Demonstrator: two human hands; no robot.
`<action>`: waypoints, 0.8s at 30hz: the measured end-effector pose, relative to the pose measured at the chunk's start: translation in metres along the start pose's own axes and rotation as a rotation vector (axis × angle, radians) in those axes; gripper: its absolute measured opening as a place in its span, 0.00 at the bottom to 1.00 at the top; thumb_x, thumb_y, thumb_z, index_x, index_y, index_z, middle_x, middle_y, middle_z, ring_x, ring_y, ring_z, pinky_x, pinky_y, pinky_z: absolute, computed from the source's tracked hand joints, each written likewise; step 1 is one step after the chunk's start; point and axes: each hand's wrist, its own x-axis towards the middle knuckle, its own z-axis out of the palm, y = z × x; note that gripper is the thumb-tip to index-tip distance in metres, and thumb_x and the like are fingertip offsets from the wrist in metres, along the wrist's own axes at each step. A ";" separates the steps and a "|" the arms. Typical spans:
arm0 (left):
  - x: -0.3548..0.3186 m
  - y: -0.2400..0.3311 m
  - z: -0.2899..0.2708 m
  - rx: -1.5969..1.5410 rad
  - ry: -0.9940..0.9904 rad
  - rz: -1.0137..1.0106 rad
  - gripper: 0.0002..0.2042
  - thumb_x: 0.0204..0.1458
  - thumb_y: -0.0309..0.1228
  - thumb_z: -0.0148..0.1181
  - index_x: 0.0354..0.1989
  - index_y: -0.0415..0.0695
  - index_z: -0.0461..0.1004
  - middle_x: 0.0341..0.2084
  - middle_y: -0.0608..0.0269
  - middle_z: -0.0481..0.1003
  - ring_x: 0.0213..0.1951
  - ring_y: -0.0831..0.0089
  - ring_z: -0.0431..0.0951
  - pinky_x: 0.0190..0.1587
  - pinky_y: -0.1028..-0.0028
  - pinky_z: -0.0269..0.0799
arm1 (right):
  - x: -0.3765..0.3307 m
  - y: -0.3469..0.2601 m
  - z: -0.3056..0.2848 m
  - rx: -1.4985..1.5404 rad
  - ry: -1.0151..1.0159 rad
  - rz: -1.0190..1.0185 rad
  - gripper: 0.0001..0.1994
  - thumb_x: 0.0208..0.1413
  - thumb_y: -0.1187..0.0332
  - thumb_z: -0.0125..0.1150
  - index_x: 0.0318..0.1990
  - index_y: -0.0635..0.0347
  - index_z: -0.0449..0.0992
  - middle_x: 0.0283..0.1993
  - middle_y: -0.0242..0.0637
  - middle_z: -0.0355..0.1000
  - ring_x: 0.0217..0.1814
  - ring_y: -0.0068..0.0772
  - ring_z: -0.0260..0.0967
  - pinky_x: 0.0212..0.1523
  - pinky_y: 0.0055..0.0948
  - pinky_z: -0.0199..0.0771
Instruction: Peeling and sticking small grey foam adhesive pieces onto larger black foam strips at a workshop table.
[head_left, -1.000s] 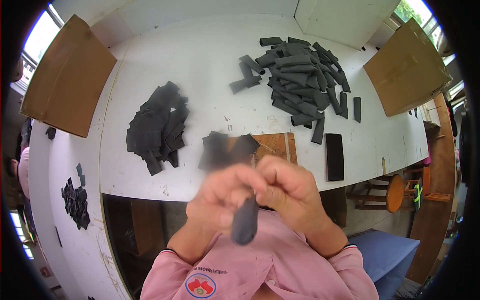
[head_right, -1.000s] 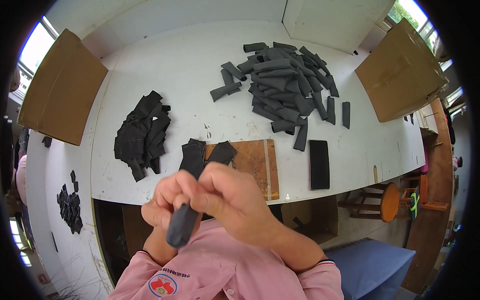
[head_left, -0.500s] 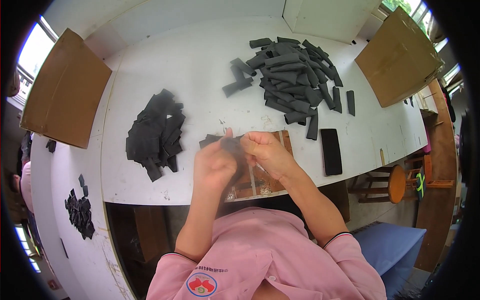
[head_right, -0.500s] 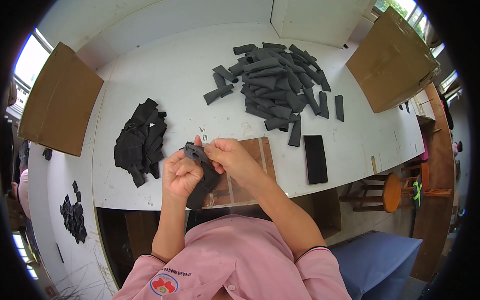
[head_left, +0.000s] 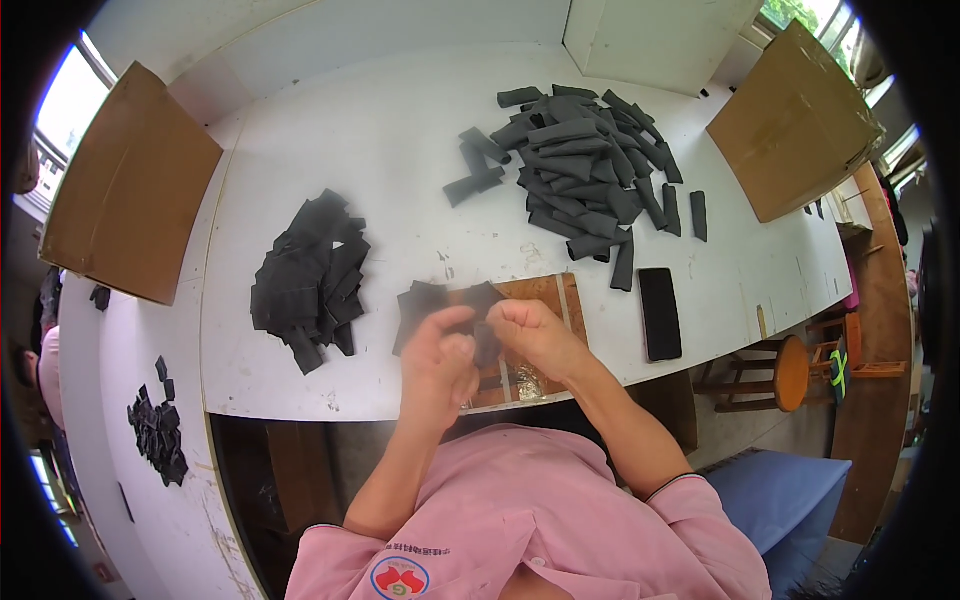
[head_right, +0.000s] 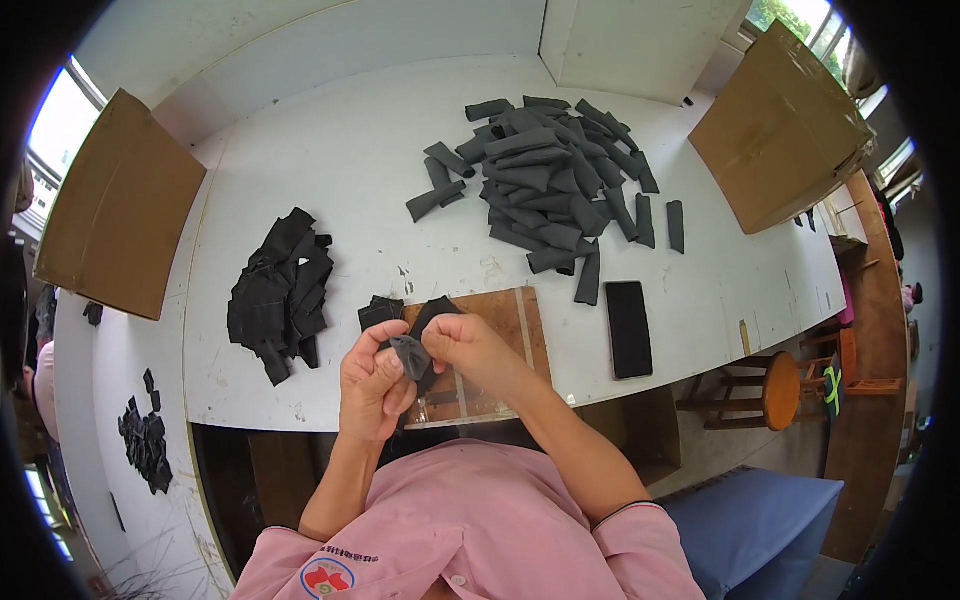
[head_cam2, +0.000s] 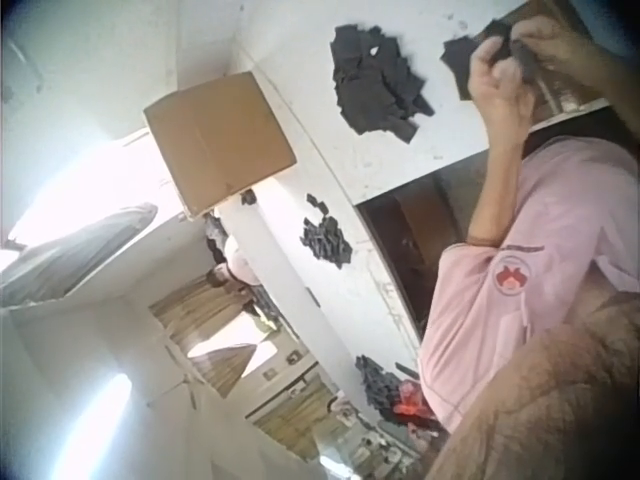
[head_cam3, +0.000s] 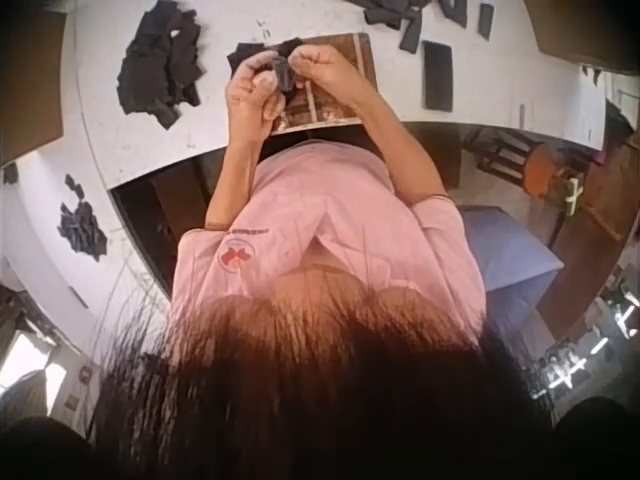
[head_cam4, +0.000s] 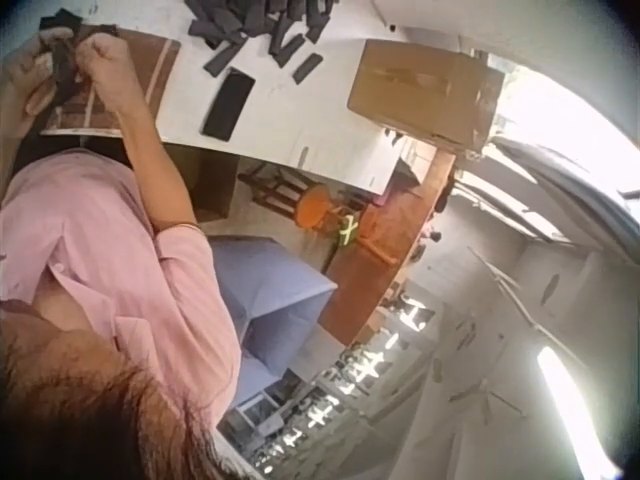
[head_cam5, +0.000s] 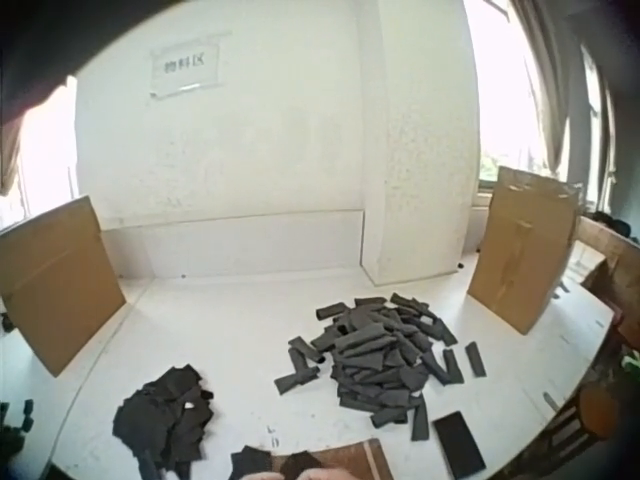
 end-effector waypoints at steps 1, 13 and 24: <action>-0.002 -0.002 -0.001 0.077 0.018 0.029 0.16 0.49 0.24 0.50 0.47 0.36 0.59 0.18 0.63 0.68 0.09 0.85 0.56 0.11 0.84 0.52 | 0.000 0.002 0.002 -0.013 0.020 -0.040 0.10 0.54 0.65 0.51 0.25 0.60 0.68 0.21 0.24 0.62 0.24 0.14 0.57 0.26 0.16 0.59; 0.000 -0.010 -0.005 -0.003 -0.017 0.018 0.15 0.51 0.23 0.46 0.48 0.37 0.58 0.23 0.60 0.70 0.08 0.86 0.54 0.11 0.84 0.49 | 0.007 0.005 -0.005 -0.100 -0.068 -0.135 0.08 0.54 0.67 0.49 0.26 0.59 0.68 0.22 0.22 0.61 0.26 0.10 0.56 0.25 0.14 0.58; 0.010 0.012 0.003 0.993 -0.067 0.792 0.09 0.44 0.17 0.50 0.36 0.37 0.69 0.34 0.57 0.70 0.35 0.66 0.72 0.39 0.74 0.66 | -0.016 -0.030 0.008 -0.730 0.227 -0.707 0.13 0.50 0.60 0.55 0.26 0.62 0.67 0.25 0.29 0.65 0.30 0.19 0.61 0.26 0.19 0.60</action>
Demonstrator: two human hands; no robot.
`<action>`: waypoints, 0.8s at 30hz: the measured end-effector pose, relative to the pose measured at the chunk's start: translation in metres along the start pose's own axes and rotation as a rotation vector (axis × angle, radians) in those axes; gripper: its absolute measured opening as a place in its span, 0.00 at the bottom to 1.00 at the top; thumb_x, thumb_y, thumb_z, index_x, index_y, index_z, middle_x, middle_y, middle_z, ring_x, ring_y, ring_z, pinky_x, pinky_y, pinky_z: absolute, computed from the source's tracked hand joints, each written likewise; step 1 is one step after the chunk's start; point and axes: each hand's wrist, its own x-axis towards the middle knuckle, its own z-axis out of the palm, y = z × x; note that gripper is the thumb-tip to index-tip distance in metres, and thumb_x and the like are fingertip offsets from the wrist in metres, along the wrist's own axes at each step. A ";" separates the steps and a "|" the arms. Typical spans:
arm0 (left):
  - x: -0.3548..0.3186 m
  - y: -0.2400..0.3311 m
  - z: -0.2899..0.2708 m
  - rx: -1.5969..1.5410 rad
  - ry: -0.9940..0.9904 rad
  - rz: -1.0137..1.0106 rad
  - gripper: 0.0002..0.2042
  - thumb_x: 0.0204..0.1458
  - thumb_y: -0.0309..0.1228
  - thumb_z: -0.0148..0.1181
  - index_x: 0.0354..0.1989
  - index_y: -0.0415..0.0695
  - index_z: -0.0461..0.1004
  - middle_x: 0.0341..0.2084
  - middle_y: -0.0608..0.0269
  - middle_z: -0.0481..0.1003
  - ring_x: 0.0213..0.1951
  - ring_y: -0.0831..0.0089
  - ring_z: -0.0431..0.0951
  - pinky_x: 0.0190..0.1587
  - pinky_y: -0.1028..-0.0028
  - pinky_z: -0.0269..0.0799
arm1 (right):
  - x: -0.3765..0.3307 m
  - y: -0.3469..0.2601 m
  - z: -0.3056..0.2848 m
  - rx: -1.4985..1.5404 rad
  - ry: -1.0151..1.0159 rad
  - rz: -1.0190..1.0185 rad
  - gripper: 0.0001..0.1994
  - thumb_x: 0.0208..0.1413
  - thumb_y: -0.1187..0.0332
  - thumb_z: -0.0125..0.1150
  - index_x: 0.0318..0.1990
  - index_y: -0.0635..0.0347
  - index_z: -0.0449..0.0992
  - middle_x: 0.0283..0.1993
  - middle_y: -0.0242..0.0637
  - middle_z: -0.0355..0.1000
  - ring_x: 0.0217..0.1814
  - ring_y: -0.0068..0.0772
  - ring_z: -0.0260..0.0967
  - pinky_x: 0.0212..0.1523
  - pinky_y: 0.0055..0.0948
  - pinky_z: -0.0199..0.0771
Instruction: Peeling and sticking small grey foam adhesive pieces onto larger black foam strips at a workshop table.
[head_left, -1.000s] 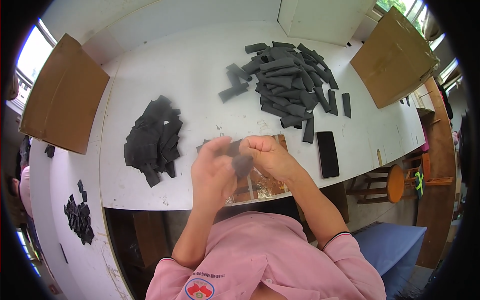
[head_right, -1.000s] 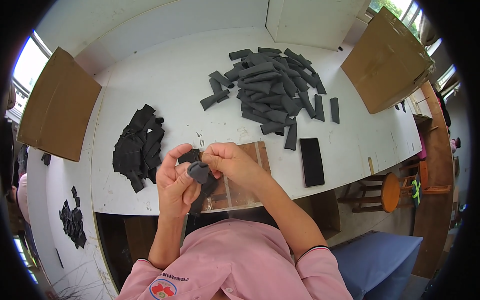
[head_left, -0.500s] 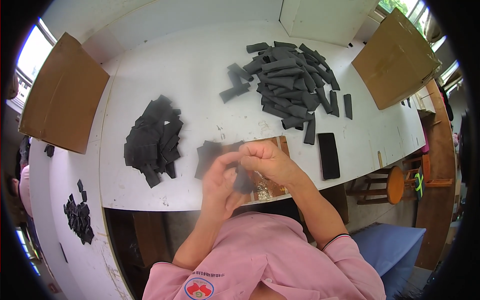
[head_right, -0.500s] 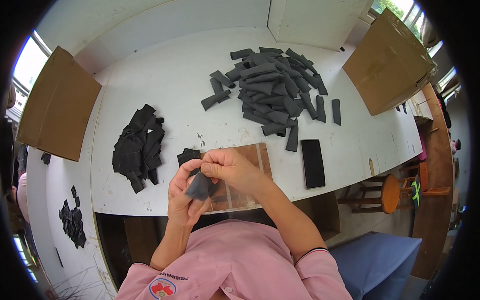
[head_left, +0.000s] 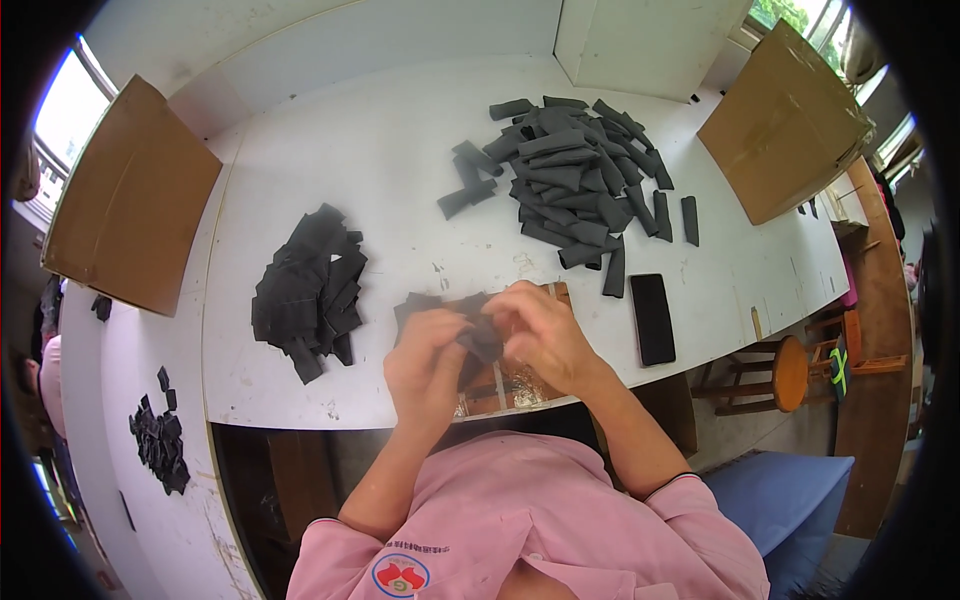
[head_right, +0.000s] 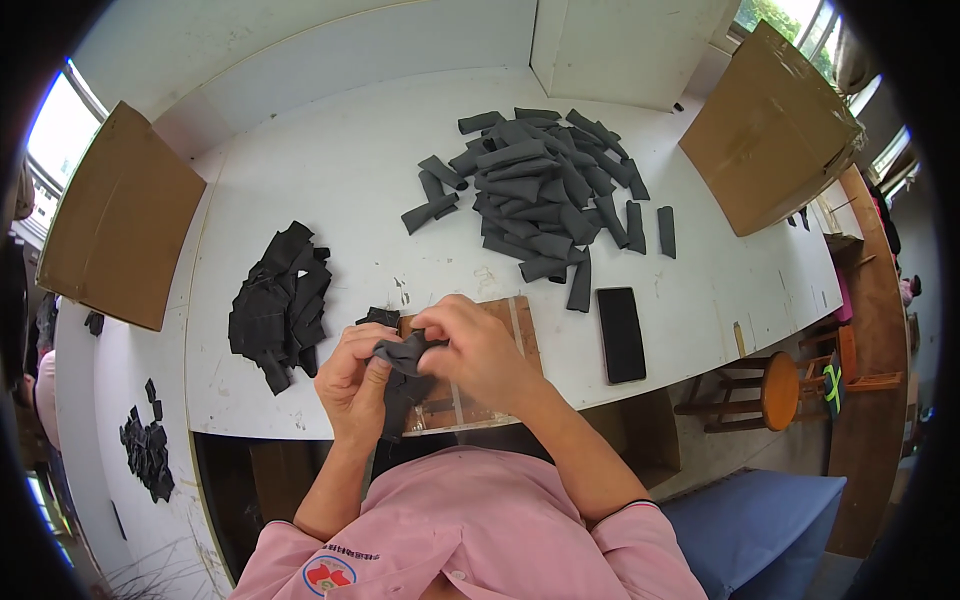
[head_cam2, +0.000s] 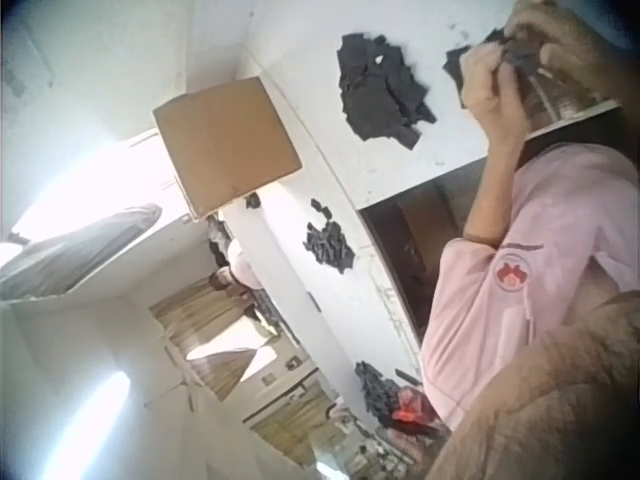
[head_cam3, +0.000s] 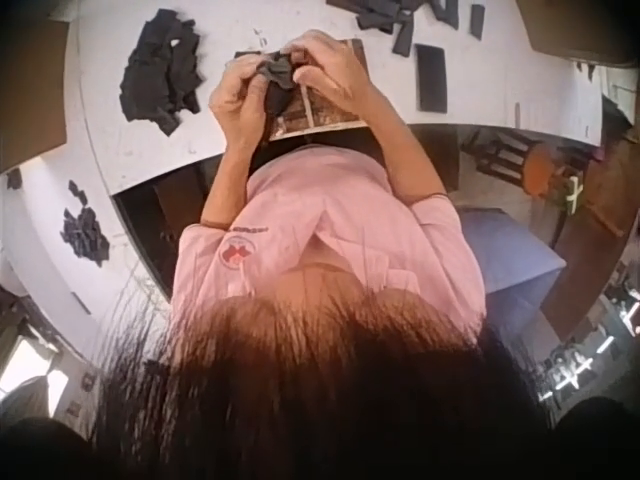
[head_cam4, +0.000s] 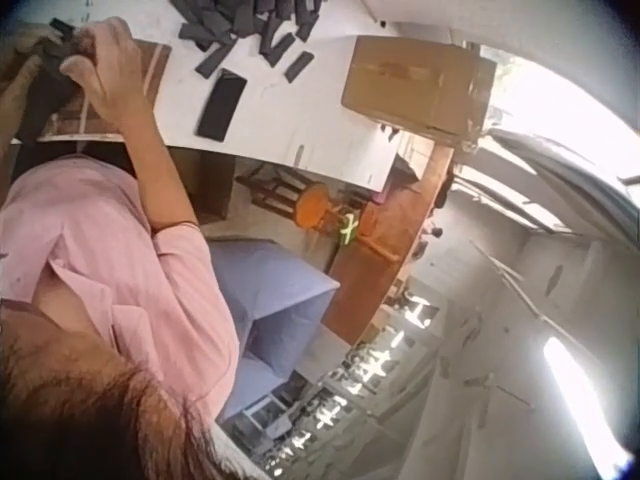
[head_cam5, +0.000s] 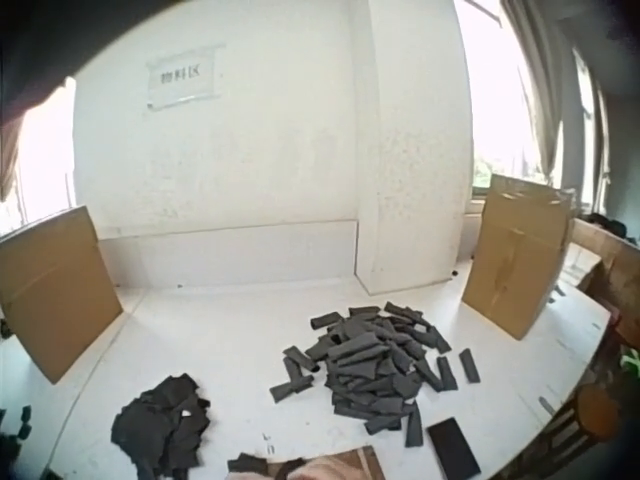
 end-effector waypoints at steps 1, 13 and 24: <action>-0.002 0.000 0.002 -0.157 0.071 -0.084 0.08 0.44 0.17 0.50 0.34 0.36 0.70 0.33 0.57 0.70 0.35 0.68 0.72 0.38 0.75 0.66 | 0.009 -0.012 -0.002 -0.280 -0.064 -0.173 0.13 0.45 0.60 0.59 0.25 0.62 0.67 0.25 0.32 0.64 0.31 0.28 0.62 0.24 0.22 0.61; 0.004 0.008 0.010 -0.462 0.164 -0.334 0.06 0.43 0.19 0.53 0.31 0.36 0.70 0.33 0.57 0.71 0.38 0.69 0.71 0.42 0.75 0.64 | 0.002 0.016 0.008 -0.567 -0.181 -0.247 0.13 0.44 0.61 0.58 0.19 0.60 0.67 0.18 0.33 0.62 0.23 0.32 0.63 0.19 0.28 0.62; 0.008 -0.006 0.008 -0.284 -0.111 -0.288 0.09 0.41 0.20 0.53 0.33 0.37 0.72 0.35 0.59 0.72 0.38 0.68 0.72 0.41 0.76 0.65 | -0.006 0.027 0.021 -0.397 -0.025 -0.201 0.13 0.49 0.61 0.53 0.23 0.62 0.70 0.20 0.36 0.64 0.22 0.35 0.64 0.20 0.30 0.65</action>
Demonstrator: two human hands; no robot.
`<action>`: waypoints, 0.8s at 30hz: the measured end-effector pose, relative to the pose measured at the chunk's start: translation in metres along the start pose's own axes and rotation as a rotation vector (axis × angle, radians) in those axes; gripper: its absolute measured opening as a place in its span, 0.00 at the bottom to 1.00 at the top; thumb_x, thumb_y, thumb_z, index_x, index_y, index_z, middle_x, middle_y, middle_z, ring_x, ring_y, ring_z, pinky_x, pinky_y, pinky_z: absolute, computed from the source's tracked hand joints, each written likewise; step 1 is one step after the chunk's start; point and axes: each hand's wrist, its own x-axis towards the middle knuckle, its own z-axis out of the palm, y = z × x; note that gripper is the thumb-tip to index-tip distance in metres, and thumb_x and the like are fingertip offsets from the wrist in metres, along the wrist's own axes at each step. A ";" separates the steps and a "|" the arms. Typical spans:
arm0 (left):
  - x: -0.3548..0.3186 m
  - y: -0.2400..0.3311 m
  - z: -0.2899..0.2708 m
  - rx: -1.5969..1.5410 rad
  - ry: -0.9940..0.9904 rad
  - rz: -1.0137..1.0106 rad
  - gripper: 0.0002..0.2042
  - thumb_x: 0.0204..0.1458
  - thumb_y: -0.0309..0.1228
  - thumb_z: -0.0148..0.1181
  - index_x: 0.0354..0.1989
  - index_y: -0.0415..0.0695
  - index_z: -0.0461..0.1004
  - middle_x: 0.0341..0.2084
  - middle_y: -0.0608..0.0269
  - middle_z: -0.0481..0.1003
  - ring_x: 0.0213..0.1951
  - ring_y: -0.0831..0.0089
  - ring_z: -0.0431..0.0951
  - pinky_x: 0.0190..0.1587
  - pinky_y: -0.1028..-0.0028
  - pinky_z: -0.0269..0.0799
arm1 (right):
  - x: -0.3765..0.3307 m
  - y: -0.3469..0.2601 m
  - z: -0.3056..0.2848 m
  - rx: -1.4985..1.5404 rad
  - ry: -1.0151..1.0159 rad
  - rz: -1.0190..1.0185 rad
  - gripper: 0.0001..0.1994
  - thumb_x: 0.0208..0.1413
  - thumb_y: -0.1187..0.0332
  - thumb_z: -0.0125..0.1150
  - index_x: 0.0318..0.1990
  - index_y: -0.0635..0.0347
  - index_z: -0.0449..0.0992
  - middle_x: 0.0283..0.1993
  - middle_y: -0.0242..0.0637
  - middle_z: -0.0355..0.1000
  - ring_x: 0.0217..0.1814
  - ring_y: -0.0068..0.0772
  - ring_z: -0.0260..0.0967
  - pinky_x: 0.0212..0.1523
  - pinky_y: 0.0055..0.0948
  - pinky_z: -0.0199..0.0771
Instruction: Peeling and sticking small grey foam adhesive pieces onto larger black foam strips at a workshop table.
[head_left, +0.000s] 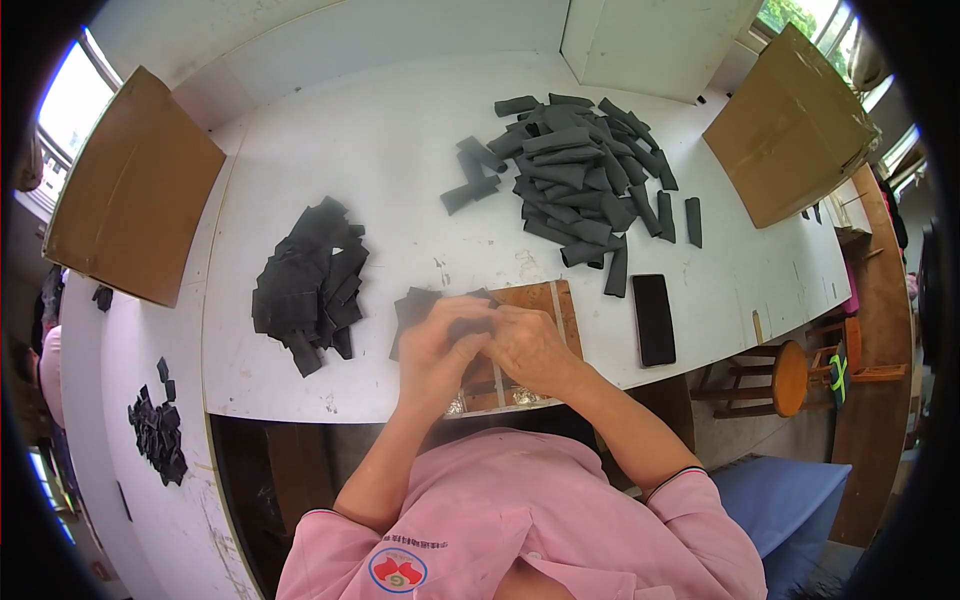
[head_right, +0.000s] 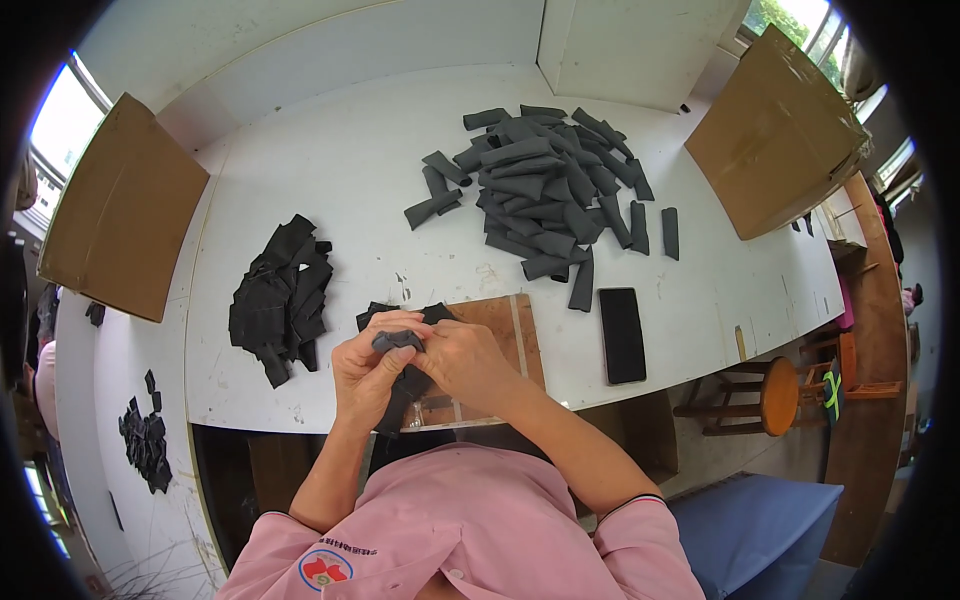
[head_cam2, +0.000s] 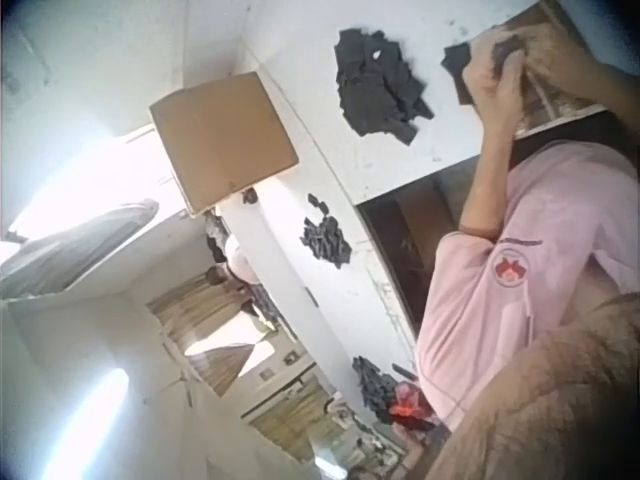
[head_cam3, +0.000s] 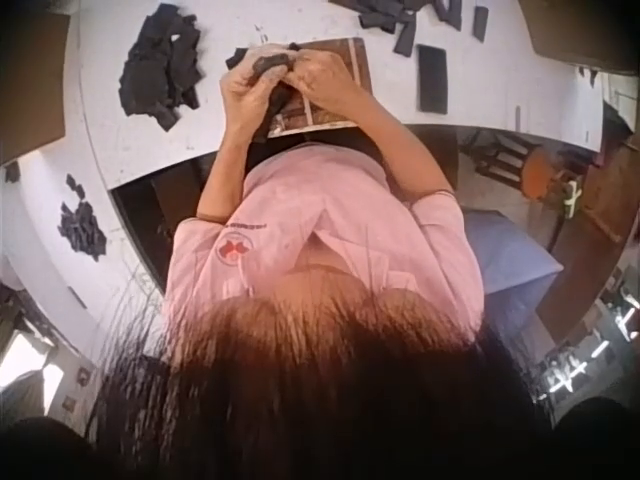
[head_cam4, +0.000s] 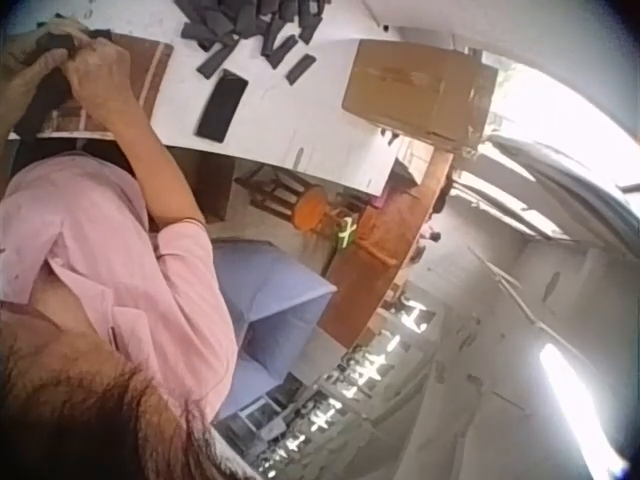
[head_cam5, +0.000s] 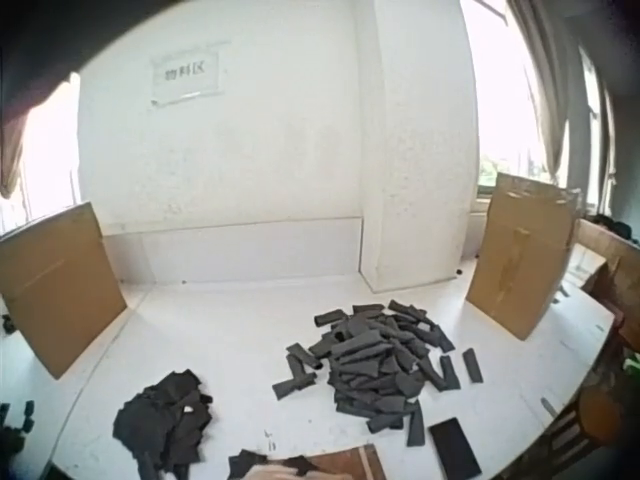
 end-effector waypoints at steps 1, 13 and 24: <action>0.002 0.005 -0.001 0.001 -0.010 0.049 0.08 0.43 0.20 0.52 0.33 0.37 0.72 0.35 0.59 0.72 0.39 0.69 0.71 0.41 0.77 0.65 | 0.005 -0.003 -0.009 -0.029 -0.058 -0.036 0.13 0.49 0.61 0.53 0.23 0.62 0.70 0.20 0.36 0.65 0.22 0.35 0.64 0.21 0.30 0.65; 0.001 0.009 -0.002 -0.130 -0.057 -0.030 0.08 0.47 0.25 0.51 0.33 0.35 0.73 0.36 0.57 0.72 0.40 0.70 0.70 0.43 0.75 0.64 | 0.007 0.000 -0.011 0.030 -0.083 -0.060 0.10 0.48 0.63 0.54 0.26 0.61 0.71 0.23 0.36 0.67 0.24 0.35 0.66 0.22 0.30 0.66; 0.001 0.013 0.004 -0.068 -0.063 -0.097 0.05 0.45 0.23 0.56 0.30 0.37 0.75 0.30 0.60 0.74 0.39 0.70 0.69 0.43 0.74 0.64 | -0.004 -0.001 -0.006 0.158 -0.038 0.000 0.10 0.49 0.65 0.52 0.35 0.61 0.72 0.26 0.38 0.69 0.27 0.38 0.68 0.25 0.31 0.68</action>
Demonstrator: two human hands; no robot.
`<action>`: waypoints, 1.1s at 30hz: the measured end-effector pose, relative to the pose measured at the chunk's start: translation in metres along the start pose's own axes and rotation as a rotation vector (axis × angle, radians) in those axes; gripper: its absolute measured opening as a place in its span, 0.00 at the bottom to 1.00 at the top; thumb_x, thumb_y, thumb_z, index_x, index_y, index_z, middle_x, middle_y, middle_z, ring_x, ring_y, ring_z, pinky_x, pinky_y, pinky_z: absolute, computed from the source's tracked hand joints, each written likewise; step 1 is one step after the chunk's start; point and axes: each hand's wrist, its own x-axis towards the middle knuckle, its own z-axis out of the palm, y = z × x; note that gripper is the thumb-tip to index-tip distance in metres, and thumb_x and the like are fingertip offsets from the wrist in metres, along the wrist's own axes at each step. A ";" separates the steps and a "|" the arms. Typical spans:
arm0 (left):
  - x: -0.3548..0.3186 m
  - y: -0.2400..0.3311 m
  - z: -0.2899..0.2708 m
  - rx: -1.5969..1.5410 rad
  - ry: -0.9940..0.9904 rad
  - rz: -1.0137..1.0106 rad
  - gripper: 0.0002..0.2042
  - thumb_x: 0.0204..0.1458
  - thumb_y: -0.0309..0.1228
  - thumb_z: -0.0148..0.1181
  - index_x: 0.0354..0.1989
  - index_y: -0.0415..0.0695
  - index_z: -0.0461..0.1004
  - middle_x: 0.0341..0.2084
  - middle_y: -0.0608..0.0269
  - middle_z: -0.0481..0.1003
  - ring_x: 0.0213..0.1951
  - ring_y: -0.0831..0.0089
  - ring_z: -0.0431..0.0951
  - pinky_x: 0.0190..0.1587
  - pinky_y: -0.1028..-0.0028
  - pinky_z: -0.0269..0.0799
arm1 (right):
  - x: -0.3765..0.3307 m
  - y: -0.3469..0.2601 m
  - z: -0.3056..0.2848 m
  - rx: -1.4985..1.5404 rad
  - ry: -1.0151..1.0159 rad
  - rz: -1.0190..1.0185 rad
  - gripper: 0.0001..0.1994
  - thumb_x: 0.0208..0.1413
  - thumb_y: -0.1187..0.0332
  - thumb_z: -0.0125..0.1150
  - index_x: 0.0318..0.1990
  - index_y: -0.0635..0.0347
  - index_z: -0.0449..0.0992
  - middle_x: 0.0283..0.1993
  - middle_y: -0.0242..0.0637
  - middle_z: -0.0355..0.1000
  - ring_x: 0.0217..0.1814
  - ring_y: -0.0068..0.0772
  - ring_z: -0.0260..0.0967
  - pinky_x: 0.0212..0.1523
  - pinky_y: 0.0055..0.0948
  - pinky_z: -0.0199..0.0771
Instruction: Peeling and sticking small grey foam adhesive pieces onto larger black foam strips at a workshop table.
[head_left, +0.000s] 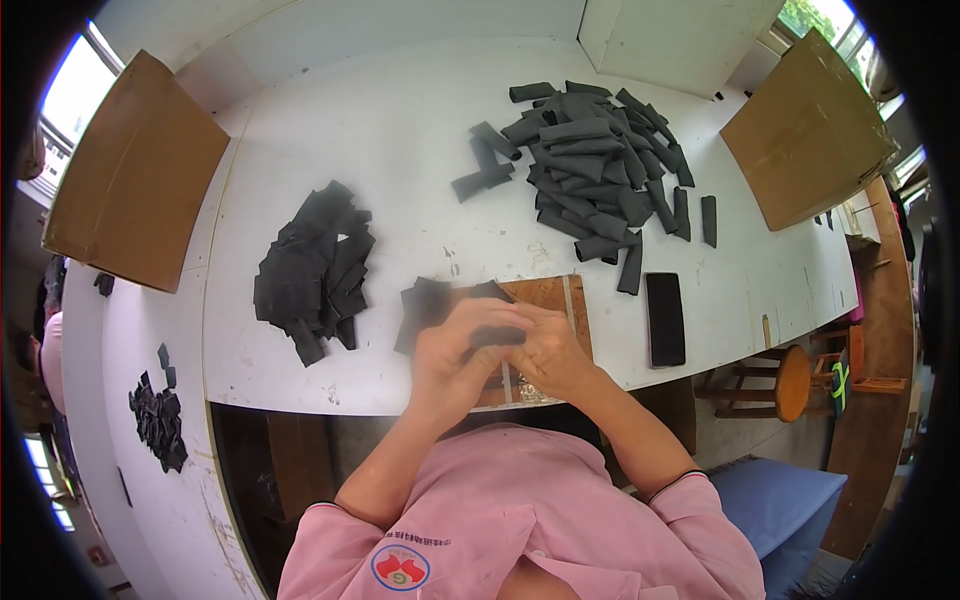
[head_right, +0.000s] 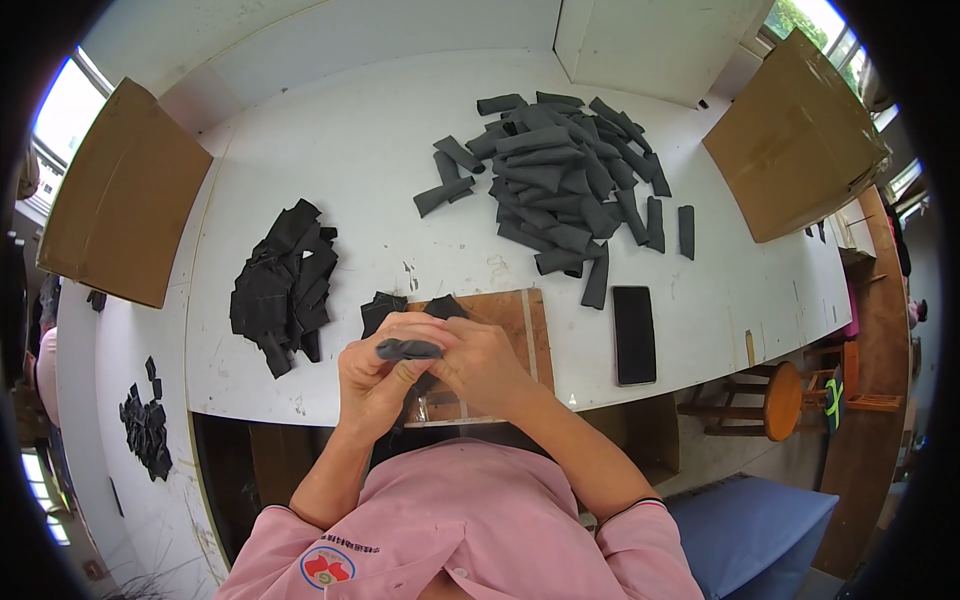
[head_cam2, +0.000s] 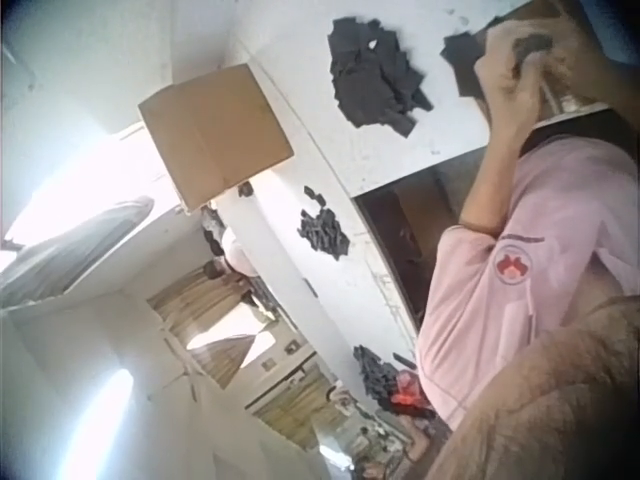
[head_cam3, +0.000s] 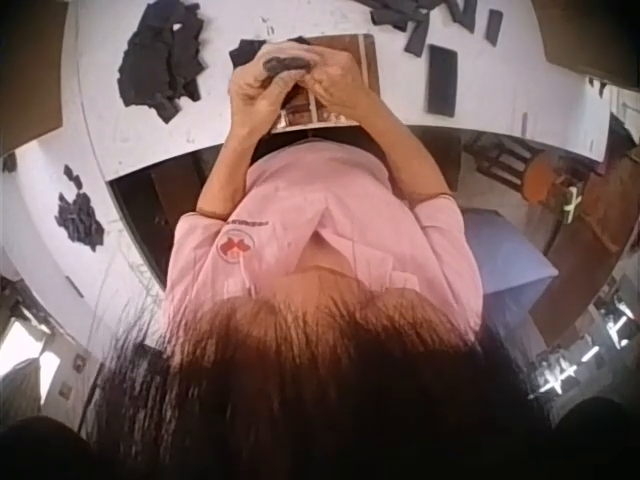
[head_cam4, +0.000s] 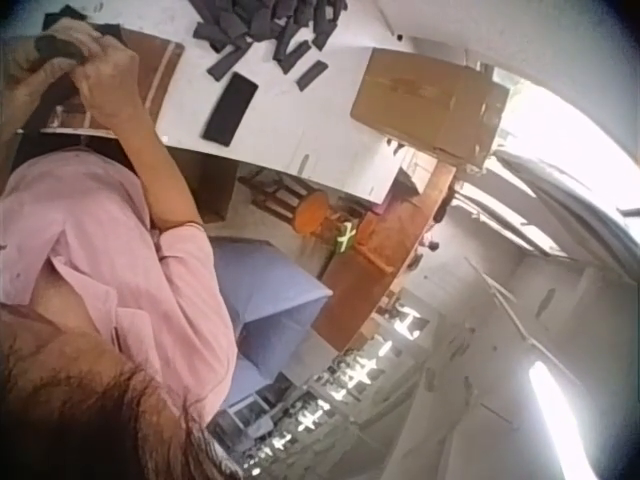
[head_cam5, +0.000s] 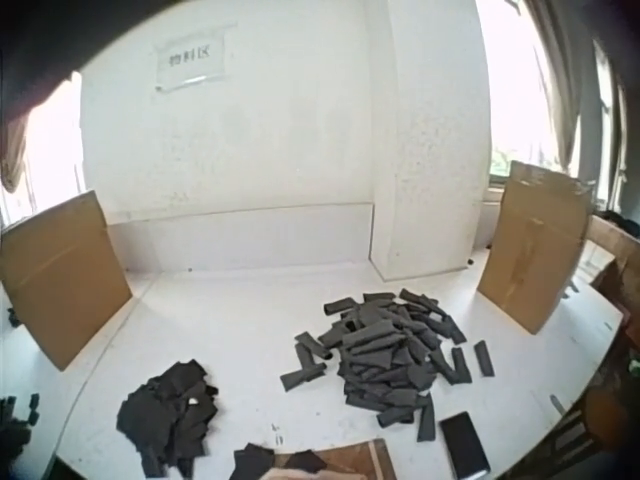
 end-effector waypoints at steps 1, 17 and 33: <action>0.000 0.002 -0.001 -0.011 -0.047 0.074 0.05 0.45 0.22 0.56 0.30 0.37 0.75 0.31 0.59 0.74 0.39 0.71 0.69 0.43 0.75 0.64 | -0.004 0.005 0.005 0.002 -0.002 0.005 0.10 0.49 0.65 0.52 0.35 0.61 0.72 0.26 0.38 0.69 0.27 0.38 0.68 0.25 0.31 0.68; -0.012 -0.020 -0.001 -0.492 0.143 -0.016 0.11 0.51 0.31 0.52 0.37 0.36 0.71 0.32 0.51 0.73 0.38 0.65 0.71 0.43 0.68 0.65 | -0.008 0.008 0.011 -0.118 -0.079 0.073 0.09 0.43 0.65 0.58 0.24 0.61 0.68 0.20 0.35 0.64 0.24 0.36 0.64 0.22 0.32 0.64; 0.005 -0.017 -0.002 -0.060 0.044 -0.032 0.03 0.41 0.20 0.60 0.26 0.35 0.74 0.30 0.61 0.72 0.31 0.79 0.69 0.32 0.82 0.66 | -0.018 0.013 0.016 -0.077 -0.048 0.114 0.07 0.46 0.67 0.55 0.26 0.63 0.69 0.21 0.36 0.65 0.23 0.38 0.65 0.22 0.33 0.65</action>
